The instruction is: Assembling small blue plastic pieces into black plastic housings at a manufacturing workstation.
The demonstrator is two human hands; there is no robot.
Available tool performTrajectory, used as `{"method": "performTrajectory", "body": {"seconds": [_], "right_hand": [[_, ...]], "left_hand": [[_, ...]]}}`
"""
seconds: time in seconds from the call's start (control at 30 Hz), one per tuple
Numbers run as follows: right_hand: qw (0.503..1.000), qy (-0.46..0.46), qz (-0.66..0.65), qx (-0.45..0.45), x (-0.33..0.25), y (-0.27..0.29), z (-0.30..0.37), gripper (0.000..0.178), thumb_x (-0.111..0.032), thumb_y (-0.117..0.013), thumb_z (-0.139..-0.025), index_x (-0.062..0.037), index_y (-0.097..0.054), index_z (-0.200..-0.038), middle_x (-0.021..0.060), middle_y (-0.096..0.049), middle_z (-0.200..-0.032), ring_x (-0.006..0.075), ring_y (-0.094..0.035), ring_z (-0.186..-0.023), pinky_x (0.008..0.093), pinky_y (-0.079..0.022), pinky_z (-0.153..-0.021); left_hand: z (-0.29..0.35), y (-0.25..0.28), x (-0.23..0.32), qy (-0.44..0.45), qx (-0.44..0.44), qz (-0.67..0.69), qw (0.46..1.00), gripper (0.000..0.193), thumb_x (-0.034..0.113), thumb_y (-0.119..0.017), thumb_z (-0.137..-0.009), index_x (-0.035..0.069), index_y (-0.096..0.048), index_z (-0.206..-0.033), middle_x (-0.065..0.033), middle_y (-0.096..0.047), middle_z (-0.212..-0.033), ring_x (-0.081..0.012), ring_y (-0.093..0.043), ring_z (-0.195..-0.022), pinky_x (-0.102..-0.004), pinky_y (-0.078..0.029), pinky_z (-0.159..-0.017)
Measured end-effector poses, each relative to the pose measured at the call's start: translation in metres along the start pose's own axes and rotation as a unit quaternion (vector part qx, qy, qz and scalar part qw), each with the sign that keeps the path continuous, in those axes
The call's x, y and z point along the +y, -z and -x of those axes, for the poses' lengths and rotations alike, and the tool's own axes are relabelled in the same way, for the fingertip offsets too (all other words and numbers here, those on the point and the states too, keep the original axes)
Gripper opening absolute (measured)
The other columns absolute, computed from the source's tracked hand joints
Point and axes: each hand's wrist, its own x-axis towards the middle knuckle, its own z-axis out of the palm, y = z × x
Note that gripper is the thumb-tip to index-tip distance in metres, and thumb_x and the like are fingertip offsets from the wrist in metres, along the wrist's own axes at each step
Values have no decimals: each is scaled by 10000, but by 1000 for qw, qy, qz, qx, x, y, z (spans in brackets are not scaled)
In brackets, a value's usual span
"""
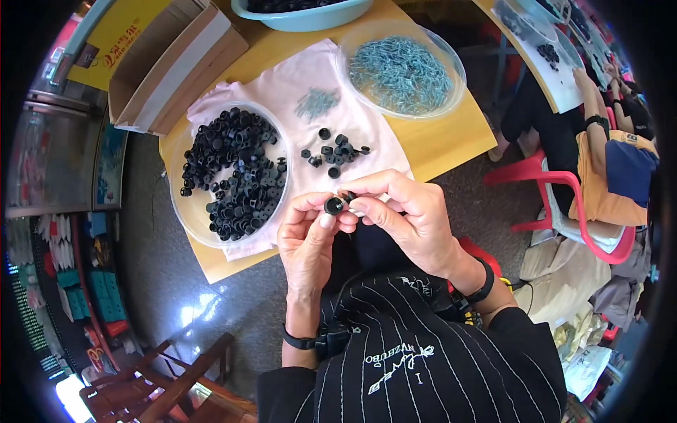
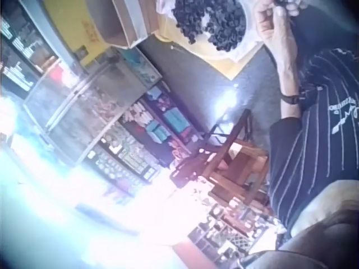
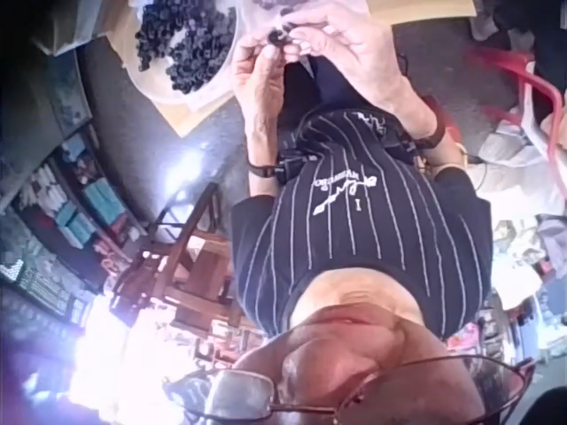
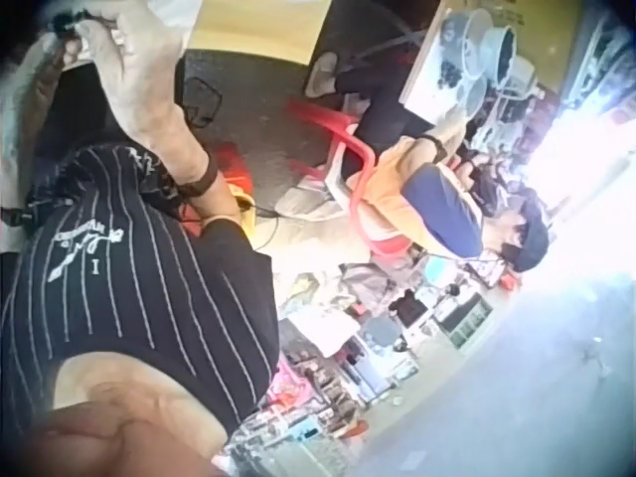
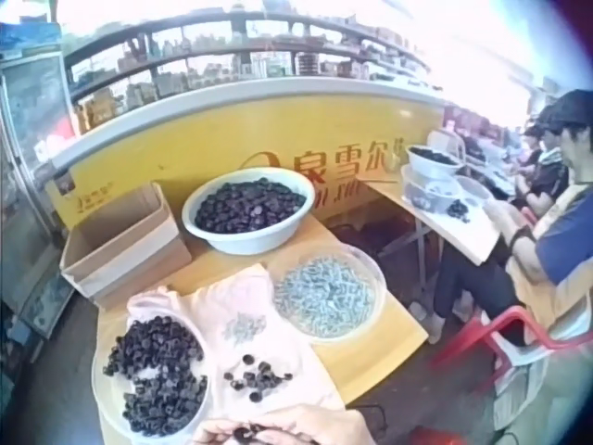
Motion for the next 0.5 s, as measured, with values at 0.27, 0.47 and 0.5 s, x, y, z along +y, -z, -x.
{"method": "performTrajectory", "body": {"seconds": [0.27,0.47,0.5], "right_hand": [[995,60,78,23,-4,0,-7,148,26,-638,-885,31,-628,-1033,76,-672,-840,118,-684,-736,225,-534,-643],[989,74,127,35,-2,3,-5,190,24,-677,-841,8,-641,-1027,91,-659,-824,151,-674,-715,254,-522,-632],[988,74,127,36,-1,4,-5,190,24,-677,-841,8,-641,-1027,91,-659,-824,151,-674,-715,254,-522,-632]], "left_hand": [[-3,1,-4,-1,3,-4,1000,223,24,-590,-938,-31,-557,-1152,-143,-672,-999,-208,-680,-851,-330,-575,-769],[-4,0,-5,2,4,-14,1000,241,10,-599,-928,-42,-555,-1160,-143,-668,-1006,-208,-680,-855,-337,-581,-786],[-5,0,-5,2,3,-12,1000,243,8,-602,-926,-44,-556,-1159,-143,-668,-1008,-208,-679,-856,-337,-582,-787]]}}
